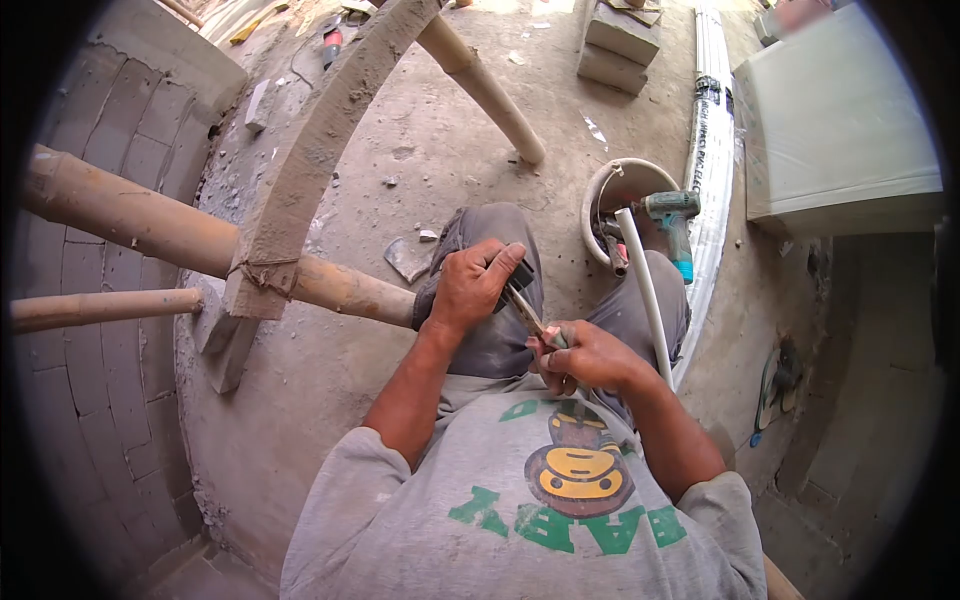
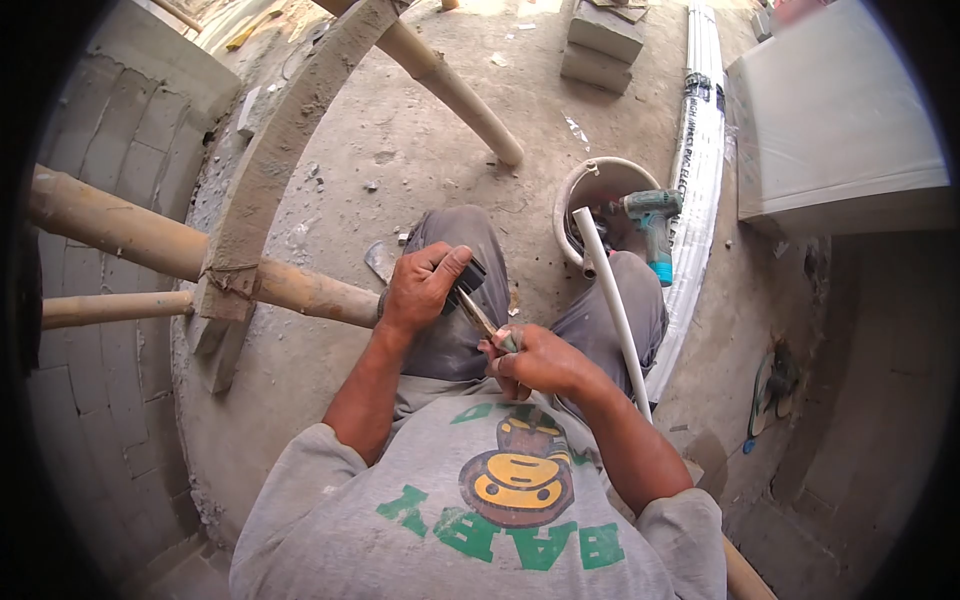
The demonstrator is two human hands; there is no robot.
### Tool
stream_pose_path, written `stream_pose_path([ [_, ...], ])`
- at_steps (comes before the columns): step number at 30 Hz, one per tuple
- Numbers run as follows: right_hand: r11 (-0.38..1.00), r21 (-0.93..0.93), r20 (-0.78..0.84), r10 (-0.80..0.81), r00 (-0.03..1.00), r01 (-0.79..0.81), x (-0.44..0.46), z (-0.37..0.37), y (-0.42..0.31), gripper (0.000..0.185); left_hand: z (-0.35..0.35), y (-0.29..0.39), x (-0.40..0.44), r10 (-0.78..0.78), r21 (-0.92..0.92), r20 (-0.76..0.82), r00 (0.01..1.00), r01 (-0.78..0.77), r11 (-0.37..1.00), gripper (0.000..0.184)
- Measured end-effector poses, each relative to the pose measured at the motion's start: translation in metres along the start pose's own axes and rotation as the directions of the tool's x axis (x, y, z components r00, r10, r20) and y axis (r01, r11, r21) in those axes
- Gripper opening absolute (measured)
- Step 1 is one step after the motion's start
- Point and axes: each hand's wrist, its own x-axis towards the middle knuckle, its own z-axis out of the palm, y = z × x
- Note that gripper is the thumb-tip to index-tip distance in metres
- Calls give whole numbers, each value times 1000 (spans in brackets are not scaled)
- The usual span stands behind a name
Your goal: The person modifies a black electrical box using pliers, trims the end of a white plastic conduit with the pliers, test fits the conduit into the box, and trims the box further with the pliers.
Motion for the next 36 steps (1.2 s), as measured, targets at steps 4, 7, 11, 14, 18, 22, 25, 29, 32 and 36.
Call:
stream_pose_path([
  [4,1000,27,41,1,999,-2,1,-3,-3,13,-2,-1,-1,12,-50,11,1000,-12,999,45],
  [7,995,97,105,2,994,-12,3,-3,-5,14,-5,0,-2,41,-66,7,999,-40,997,44],
  [11,990,138,187,-58,981,32,12,-5,5,17,-7,-4,-3,64,-118,6,998,-63,991,45],
  [14,985,133,236,-135,962,106,19,-11,14,20,-9,-12,-4,67,-152,17,998,-64,986,44],
  [18,974,189,260,-173,950,126,21,-10,16,25,-10,-15,-3,47,-186,22,999,-42,982,44],
  [22,952,285,268,-191,944,111,21,-5,17,25,-6,-15,-5,39,-241,55,998,-24,970,43],
  [25,945,317,230,-163,959,84,19,1,13,24,-2,-21,-5,50,-272,23,998,-42,961,43],
  [29,967,230,161,-149,976,110,19,3,13,23,-2,-22,-2,24,-266,-65,998,-41,963,43],
  [32,986,103,26,-133,991,129,14,8,9,18,-4,-24,-2,25,-245,-37,999,-33,969,41],
  [36,992,-74,-69,-104,992,99,7,12,-2,12,-7,-19,-3,58,-177,-45,997,-65,982,42],
])
